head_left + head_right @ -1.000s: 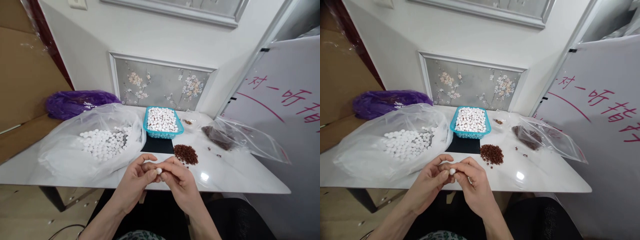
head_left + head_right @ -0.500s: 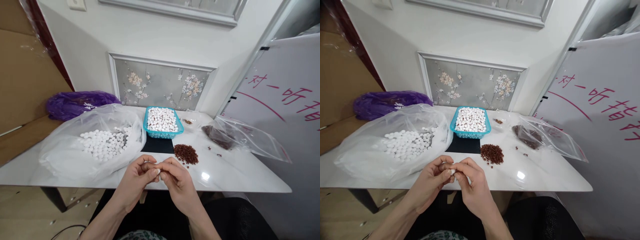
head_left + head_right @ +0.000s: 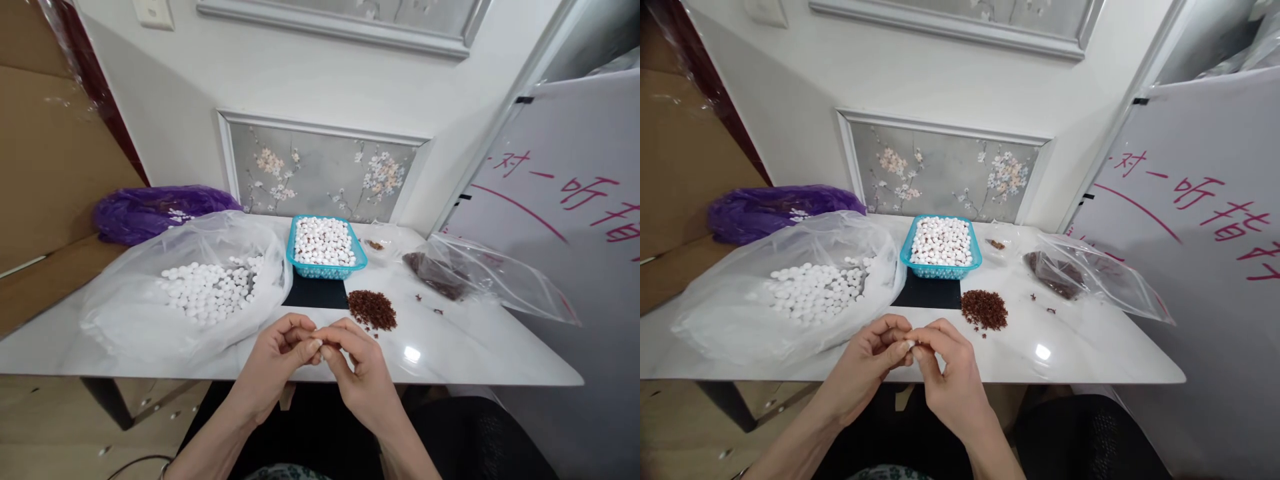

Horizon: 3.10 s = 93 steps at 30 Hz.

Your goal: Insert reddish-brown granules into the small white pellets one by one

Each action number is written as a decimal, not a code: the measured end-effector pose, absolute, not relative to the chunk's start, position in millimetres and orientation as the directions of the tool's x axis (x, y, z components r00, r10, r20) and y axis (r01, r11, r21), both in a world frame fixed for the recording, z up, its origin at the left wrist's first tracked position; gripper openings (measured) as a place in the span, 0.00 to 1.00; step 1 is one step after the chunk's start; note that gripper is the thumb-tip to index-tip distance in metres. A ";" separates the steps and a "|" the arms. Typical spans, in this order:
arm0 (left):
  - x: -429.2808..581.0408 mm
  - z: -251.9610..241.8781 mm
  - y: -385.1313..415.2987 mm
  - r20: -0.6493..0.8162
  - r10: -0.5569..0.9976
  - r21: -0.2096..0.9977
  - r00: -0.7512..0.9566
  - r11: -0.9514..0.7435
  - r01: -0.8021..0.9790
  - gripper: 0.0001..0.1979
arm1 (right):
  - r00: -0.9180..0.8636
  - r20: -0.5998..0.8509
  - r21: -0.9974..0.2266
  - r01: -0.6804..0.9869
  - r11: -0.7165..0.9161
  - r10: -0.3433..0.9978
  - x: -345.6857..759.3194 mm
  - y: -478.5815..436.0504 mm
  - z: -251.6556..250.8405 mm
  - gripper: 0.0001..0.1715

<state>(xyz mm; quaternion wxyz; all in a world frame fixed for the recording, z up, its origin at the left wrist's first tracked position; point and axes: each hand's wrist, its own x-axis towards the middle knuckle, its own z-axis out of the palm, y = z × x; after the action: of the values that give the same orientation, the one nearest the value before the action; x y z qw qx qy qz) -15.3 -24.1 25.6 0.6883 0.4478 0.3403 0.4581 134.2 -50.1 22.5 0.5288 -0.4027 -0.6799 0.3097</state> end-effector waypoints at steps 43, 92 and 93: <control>-23.4 85.7 106.6 0.377 0.888 0.607 0.265 -0.453 0.653 0.23 | -0.255 0.363 -0.789 0.427 0.441 0.896 147.0 -35.4 -28.7 0.12; -36.1 63.9 -2.6 -0.124 0.919 0.930 0.375 0.239 -0.280 0.07 | 0.223 0.447 -0.713 0.673 0.195 0.866 192.7 -43.4 -14.5 0.12; -27.3 58.9 -5.6 -0.170 0.904 0.889 0.392 0.313 -0.336 0.07 | 0.236 0.439 -0.679 0.719 0.148 0.867 199.5 -43.1 -16.9 0.12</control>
<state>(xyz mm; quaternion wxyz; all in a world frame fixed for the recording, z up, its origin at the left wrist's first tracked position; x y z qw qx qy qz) -27.3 -5.6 58.9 0.7298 0.4040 0.3518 0.4247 199.5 -43.1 -16.9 0.4461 -0.6473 -0.6125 0.0832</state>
